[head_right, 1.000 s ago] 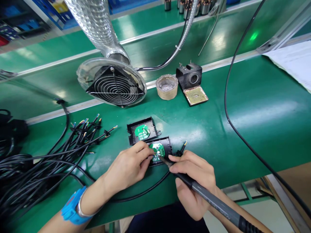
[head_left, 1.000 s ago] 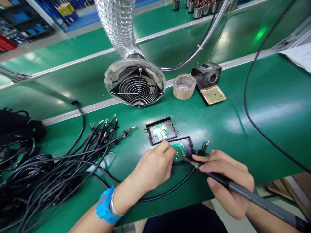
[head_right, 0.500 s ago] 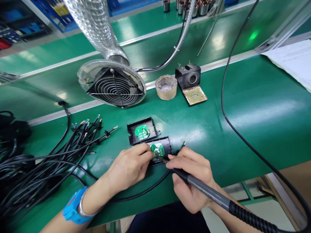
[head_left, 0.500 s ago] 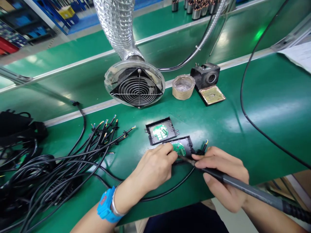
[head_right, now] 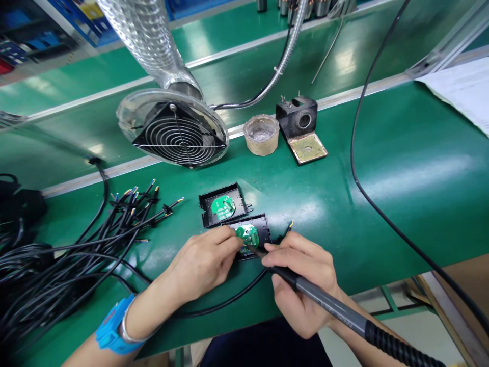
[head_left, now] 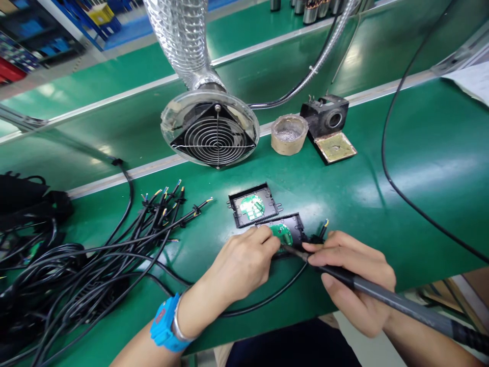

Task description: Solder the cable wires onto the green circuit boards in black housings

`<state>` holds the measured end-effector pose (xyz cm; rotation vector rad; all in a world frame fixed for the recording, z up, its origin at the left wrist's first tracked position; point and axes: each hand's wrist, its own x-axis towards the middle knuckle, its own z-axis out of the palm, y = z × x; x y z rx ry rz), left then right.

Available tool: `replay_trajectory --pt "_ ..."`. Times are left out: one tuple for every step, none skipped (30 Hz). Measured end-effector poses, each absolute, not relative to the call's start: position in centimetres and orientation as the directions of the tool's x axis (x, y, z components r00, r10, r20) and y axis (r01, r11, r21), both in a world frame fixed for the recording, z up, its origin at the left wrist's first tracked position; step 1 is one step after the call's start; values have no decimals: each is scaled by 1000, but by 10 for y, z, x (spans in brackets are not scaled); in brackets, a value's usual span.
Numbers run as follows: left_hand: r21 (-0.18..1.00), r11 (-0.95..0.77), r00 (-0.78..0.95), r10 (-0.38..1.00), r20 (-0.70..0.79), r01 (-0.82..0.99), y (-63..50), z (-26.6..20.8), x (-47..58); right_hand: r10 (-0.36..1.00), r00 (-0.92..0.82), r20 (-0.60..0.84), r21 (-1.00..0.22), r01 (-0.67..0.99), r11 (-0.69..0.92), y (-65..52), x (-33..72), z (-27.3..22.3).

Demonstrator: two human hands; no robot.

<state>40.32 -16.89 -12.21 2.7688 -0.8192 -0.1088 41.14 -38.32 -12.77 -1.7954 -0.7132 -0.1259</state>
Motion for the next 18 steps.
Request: replay_trajectory --pt "258 -810 838 -545 1 -527 -169 -122 403 402 812 424 -835 522 -175 -383 411 -128" --pt "256 -811 839 -544 3 -527 -169 -122 403 401 813 423 -834 522 -178 -383 411 -127" --pt "255 -811 840 -543 6 -526 -169 -122 403 400 813 423 -833 522 -181 -383 411 -127" --pt "253 -811 840 -543 9 -527 -169 -121 403 400 813 423 -833 523 -182 -383 411 -127" --pt "251 -811 839 -544 10 -529 -169 -121 403 399 812 425 -832 525 -183 -383 411 -127" --pt "250 -810 838 -545 12 -530 -169 -120 403 400 812 425 -831 525 -183 -383 412 -127" --pt "248 -810 837 -546 13 -532 -169 -120 403 400 812 425 -831 525 -183 -383 412 -127" --pt "244 -810 837 -547 12 -533 -169 -120 403 401 811 425 -830 526 -185 -383 412 -127" --pt "239 -812 838 -546 13 -533 -169 -120 403 401 810 428 -828 529 -187 -383 412 -127" --pt "233 -814 838 -545 12 -533 -170 -121 403 401 809 431 -824 533 -190 -383 412 -126" --pt "227 -816 839 -544 11 -532 -170 -121 403 398 809 433 -823 535 -193 -383 412 -126" --pt "220 -819 841 -542 9 -530 -170 -122 402 396 809 434 -822 536 -194 -383 412 -126" --pt "214 -823 843 -538 6 -527 -170 -122 402 393 810 436 -822 536 -192 -382 412 -125" --pt "211 -826 845 -535 1 -523 -170 -122 401 392 811 435 -823 534 -192 -382 412 -125" --pt "211 -829 848 -530 -6 -517 -171 -122 401 391 811 435 -824 533 -191 -381 412 -125" --pt "212 -833 851 -525 -13 -511 -171 -122 400 391 810 436 -822 535 -192 -381 413 -124" --pt "215 -837 855 -519 -20 -503 -171 -122 400 391 808 440 -820 539 -193 -381 413 -124" --pt "220 -840 857 -514 -28 -496 -172 -121 399 389 806 445 -816 544 -194 -380 413 -124"
